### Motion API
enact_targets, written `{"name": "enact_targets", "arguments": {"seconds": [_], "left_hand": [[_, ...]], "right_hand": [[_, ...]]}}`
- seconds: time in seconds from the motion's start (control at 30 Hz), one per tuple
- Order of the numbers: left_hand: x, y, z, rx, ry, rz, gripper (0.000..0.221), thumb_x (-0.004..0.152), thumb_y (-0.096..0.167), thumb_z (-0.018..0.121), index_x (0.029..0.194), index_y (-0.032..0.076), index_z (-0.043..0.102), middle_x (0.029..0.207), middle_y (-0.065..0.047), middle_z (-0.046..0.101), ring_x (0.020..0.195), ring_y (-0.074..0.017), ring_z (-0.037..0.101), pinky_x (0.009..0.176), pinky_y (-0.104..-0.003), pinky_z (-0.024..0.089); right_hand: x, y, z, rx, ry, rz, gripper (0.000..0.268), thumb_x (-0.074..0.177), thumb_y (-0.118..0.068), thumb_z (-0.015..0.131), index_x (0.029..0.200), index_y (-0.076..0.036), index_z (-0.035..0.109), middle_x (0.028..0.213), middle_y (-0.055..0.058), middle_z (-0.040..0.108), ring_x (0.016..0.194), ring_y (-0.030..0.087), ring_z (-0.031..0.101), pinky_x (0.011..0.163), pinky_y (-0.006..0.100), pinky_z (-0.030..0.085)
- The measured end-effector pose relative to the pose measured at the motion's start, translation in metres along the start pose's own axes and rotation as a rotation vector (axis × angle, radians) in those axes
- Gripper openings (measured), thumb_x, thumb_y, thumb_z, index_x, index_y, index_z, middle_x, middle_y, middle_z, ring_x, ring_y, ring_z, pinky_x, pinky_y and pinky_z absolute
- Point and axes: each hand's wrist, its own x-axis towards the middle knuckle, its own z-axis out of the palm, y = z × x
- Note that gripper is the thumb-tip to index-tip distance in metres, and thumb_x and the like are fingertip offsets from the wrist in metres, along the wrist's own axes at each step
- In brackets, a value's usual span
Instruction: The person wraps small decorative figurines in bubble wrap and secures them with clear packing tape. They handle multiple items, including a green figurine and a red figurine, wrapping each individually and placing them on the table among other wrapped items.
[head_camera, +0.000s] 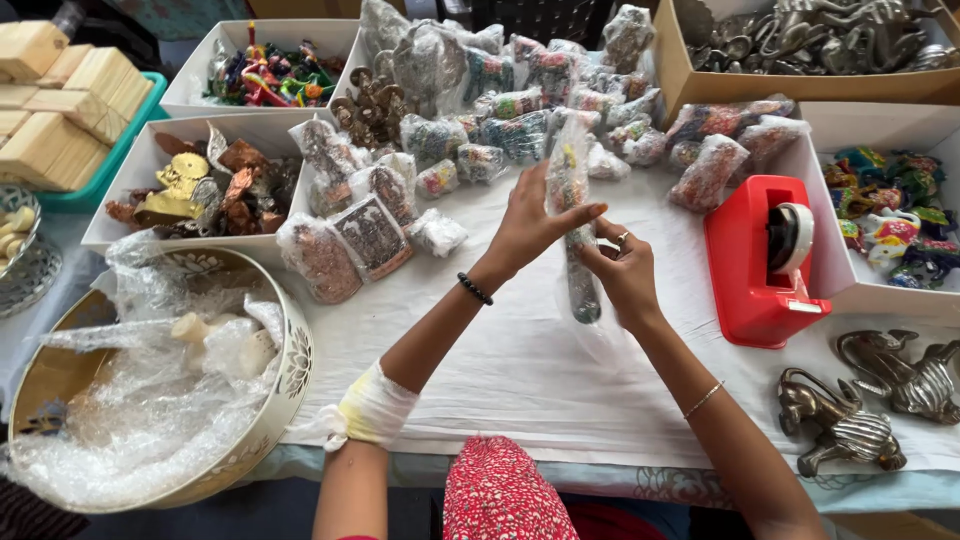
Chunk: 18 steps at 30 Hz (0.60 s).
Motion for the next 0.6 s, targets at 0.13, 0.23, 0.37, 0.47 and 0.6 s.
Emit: {"name": "enact_targets", "arguments": {"seconds": [0.13,0.23,0.37,0.47,0.6], "left_hand": [[0.016,0.020,-0.019,-0.638,-0.101,-0.359,0.088,0.085,0.056,0.073,0.148,0.002,0.040,0.122,-0.013,0.067,0.106,-0.0188,0.071,0.088,-0.030,0.061],[0.019,0.005,-0.019,-0.796,-0.114,-0.277,0.077,0.095,0.054,0.074,0.142,-0.003,0.053,0.121,-0.015,0.072,0.107,-0.0171,0.068,0.094,-0.029,0.056],[0.021,0.012,-0.035,-0.908,-0.217,-0.257,0.060,0.095,0.038,0.071,0.140,0.008,0.044,0.114,-0.008,0.064,0.107,-0.0137,0.065,0.096,-0.031,0.057],[0.020,-0.003,-0.038,-0.902,-0.260,-0.275,0.038,0.102,0.034,0.060,0.130,0.010,0.050,0.110,-0.005,0.063,0.113,-0.0138,0.066,0.103,-0.033,0.056],[0.019,-0.015,-0.049,-0.861,-0.256,-0.073,0.028,0.114,0.033,0.050,0.115,0.008,0.063,0.115,-0.005,0.066,0.118,-0.0169,0.064,0.115,-0.035,0.051]], "right_hand": [[-0.004,0.000,0.007,-0.018,-0.062,0.047,0.057,0.087,-0.007,0.074,0.140,0.007,0.058,0.117,0.011,0.073,0.095,0.011,0.068,0.085,0.028,0.058],[-0.005,-0.005,0.008,-0.024,-0.100,0.076,0.058,0.087,-0.008,0.074,0.140,0.006,0.058,0.115,0.009,0.074,0.093,0.009,0.068,0.083,0.026,0.058],[-0.006,-0.006,0.006,-0.063,-0.078,0.046,0.055,0.087,-0.008,0.074,0.138,0.006,0.059,0.106,0.009,0.075,0.085,0.009,0.069,0.077,0.026,0.059],[-0.009,-0.007,0.009,-0.120,-0.037,0.038,0.053,0.087,-0.008,0.075,0.137,0.005,0.062,0.100,0.007,0.074,0.080,0.006,0.066,0.072,0.022,0.056],[-0.009,-0.006,0.011,-0.161,-0.035,0.035,0.052,0.086,-0.007,0.074,0.135,0.004,0.063,0.092,0.002,0.072,0.077,0.005,0.062,0.065,0.019,0.050]]}}
